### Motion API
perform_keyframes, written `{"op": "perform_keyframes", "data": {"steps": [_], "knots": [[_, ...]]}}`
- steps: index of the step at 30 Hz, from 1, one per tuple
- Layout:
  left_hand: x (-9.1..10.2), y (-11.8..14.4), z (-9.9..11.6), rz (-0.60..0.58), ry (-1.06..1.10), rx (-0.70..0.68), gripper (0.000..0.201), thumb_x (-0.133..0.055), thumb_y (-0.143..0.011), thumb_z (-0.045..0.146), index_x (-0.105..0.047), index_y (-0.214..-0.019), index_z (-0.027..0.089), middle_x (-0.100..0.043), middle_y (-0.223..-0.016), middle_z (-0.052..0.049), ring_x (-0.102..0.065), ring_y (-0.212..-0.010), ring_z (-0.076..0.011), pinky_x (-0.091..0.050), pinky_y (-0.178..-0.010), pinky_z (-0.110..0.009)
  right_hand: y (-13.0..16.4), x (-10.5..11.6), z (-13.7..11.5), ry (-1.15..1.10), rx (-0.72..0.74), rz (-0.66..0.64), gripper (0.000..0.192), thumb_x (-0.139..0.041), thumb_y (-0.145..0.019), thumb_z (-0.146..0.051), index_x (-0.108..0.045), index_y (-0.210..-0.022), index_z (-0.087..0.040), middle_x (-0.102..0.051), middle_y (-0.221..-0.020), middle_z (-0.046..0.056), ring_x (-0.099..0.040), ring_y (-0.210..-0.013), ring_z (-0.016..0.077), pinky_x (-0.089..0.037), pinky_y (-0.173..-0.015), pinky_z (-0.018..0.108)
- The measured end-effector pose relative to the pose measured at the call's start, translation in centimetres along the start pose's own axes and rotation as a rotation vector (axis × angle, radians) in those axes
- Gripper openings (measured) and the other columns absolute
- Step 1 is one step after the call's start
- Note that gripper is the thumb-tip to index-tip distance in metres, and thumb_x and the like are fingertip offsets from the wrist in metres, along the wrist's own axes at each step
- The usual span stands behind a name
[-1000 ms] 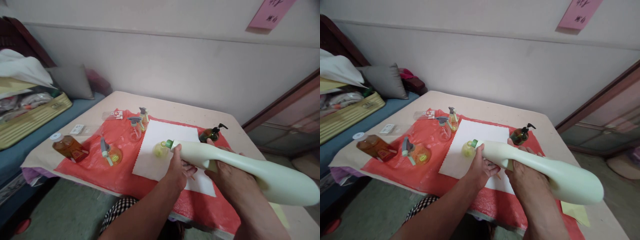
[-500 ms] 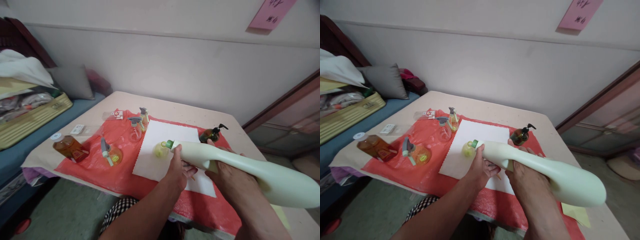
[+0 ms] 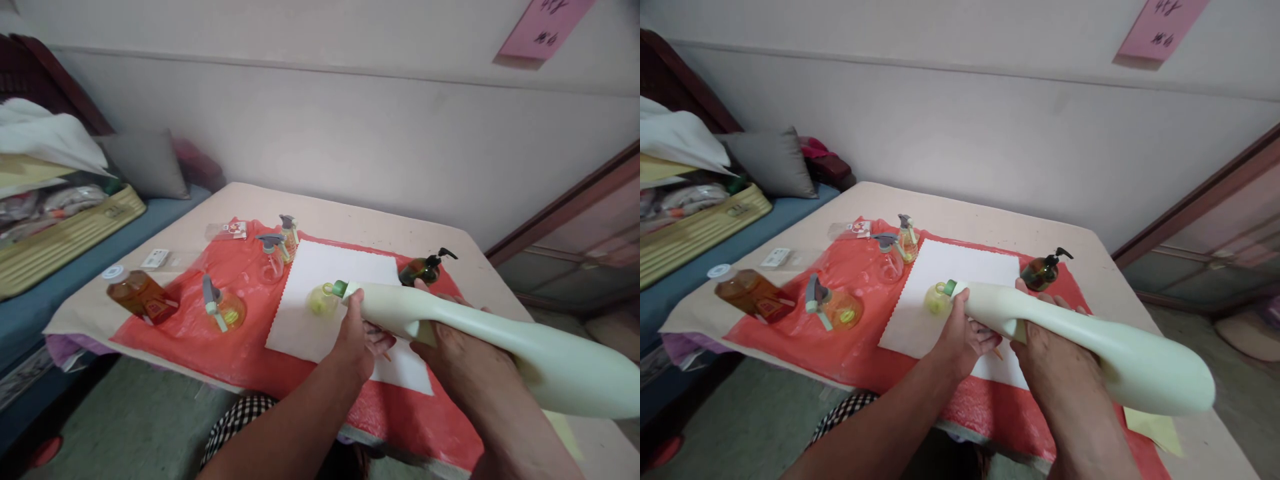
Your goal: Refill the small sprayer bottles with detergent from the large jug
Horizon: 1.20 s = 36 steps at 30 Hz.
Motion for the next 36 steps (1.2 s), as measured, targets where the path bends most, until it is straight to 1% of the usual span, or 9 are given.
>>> {"op": "perform_keyframes", "data": {"steps": [4, 12, 18, 20, 24, 27, 29, 33, 36], "knots": [[0.0, 0.0, 0.1, 0.004, 0.007, 0.004, 0.065, -0.046, -0.094, 0.064, -0.055, -0.133, 0.012, -0.061, -0.117, -0.018, -0.064, -0.116, -0.0325, -0.054, -0.097, -0.038, -0.2, 0.5, -0.5, -0.016, -0.057, -0.023, 0.070, -0.048, -0.094, -0.027, -0.028, -0.160, -0.017, -0.062, -0.121, 0.018, -0.060, -0.109, 0.0354, -0.048, -0.099, 0.052], [0.0, 0.1, 0.1, 0.006, 0.016, 0.000, 0.064, -0.048, -0.094, 0.063, -0.056, -0.132, 0.013, -0.061, -0.115, -0.017, -0.065, -0.111, -0.0319, -0.054, -0.096, -0.038, -0.1, 0.5, -0.6, 0.003, -0.072, -0.026, 0.065, -0.047, -0.094, -0.029, -0.035, -0.157, -0.015, -0.062, -0.122, 0.020, -0.059, -0.109, 0.0368, -0.045, -0.100, 0.054], [-0.1, 0.1, 0.2, 0.009, 0.022, -0.002, 0.064, -0.049, -0.094, 0.063, -0.056, -0.132, 0.013, -0.062, -0.116, -0.017, -0.064, -0.112, -0.0317, -0.053, -0.096, -0.039, -0.2, 0.4, -0.6, 0.003, -0.065, 0.003, 0.065, -0.045, -0.093, -0.027, -0.033, -0.157, -0.017, -0.062, -0.119, 0.019, -0.060, -0.109, 0.0373, -0.046, -0.099, 0.055], [0.0, 0.1, 0.3, 0.004, 0.018, -0.003, 0.064, -0.049, -0.093, 0.063, -0.056, -0.132, 0.013, -0.062, -0.117, -0.018, -0.064, -0.114, -0.0321, -0.053, -0.097, -0.039, -0.3, 0.4, -0.7, -0.004, -0.072, -0.007, 0.065, -0.045, -0.093, -0.026, -0.033, -0.157, -0.018, -0.063, -0.117, 0.017, -0.060, -0.109, 0.0376, -0.047, -0.099, 0.056], [0.1, 0.2, 0.4, -0.021, 0.027, -0.010, 0.064, -0.049, -0.093, 0.063, -0.056, -0.133, 0.013, -0.062, -0.117, -0.017, -0.063, -0.116, -0.0333, -0.052, -0.100, -0.040, -0.4, 0.4, -0.8, 0.006, -0.065, -0.014, 0.070, -0.050, -0.092, -0.025, -0.028, -0.159, -0.019, -0.064, -0.121, 0.018, -0.061, -0.114, 0.0384, -0.048, -0.098, 0.055], [0.1, 0.2, 0.5, -0.024, 0.042, -0.016, 0.065, -0.050, -0.093, 0.063, -0.054, -0.135, 0.013, -0.062, -0.119, -0.018, -0.063, -0.117, -0.0336, -0.051, -0.101, -0.041, -0.6, 0.6, -1.0, 0.040, -0.064, -0.012, 0.070, -0.054, -0.091, -0.026, -0.032, -0.156, -0.018, -0.064, -0.122, 0.018, -0.062, -0.108, 0.0377, -0.049, -0.098, 0.055], [0.1, 0.3, 0.6, -0.022, 0.051, -0.017, 0.065, -0.050, -0.093, 0.062, -0.055, -0.135, 0.013, -0.062, -0.121, -0.018, -0.063, -0.117, -0.0333, -0.052, -0.101, -0.041, -0.7, 0.7, -1.1, 0.049, -0.061, -0.023, 0.068, -0.055, -0.091, -0.026, -0.034, -0.156, -0.018, -0.064, -0.123, 0.018, -0.062, -0.109, 0.0374, -0.048, -0.100, 0.056], [0.1, 0.2, 0.6, -0.010, 0.069, -0.014, 0.065, -0.052, -0.092, 0.063, -0.057, -0.133, 0.012, -0.062, -0.121, -0.018, -0.064, -0.115, -0.0329, -0.053, -0.099, -0.040, -0.8, 0.5, -1.1, 0.055, -0.053, -0.038, 0.067, -0.055, -0.090, -0.023, -0.036, -0.154, -0.016, -0.064, -0.124, 0.019, -0.060, -0.114, 0.0374, -0.047, -0.101, 0.055], [0.1, 0.3, 0.7, -0.003, 0.075, -0.016, 0.064, -0.052, -0.093, 0.062, -0.057, -0.133, 0.012, -0.062, -0.120, -0.018, -0.065, -0.114, -0.0325, -0.054, -0.098, -0.041, -0.6, -0.2, -0.7, 0.050, -0.001, -0.005, 0.075, -0.056, -0.089, -0.027, -0.030, -0.158, -0.015, -0.061, -0.131, 0.021, -0.057, -0.120, 0.0407, -0.046, -0.103, 0.058]]}}
Point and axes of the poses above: each hand's wrist, its own y-axis away from the middle knuckle, its own x-axis out of the back of the hand, z = x × y, the point moved 1 cm from there along -y, towards the middle knuckle
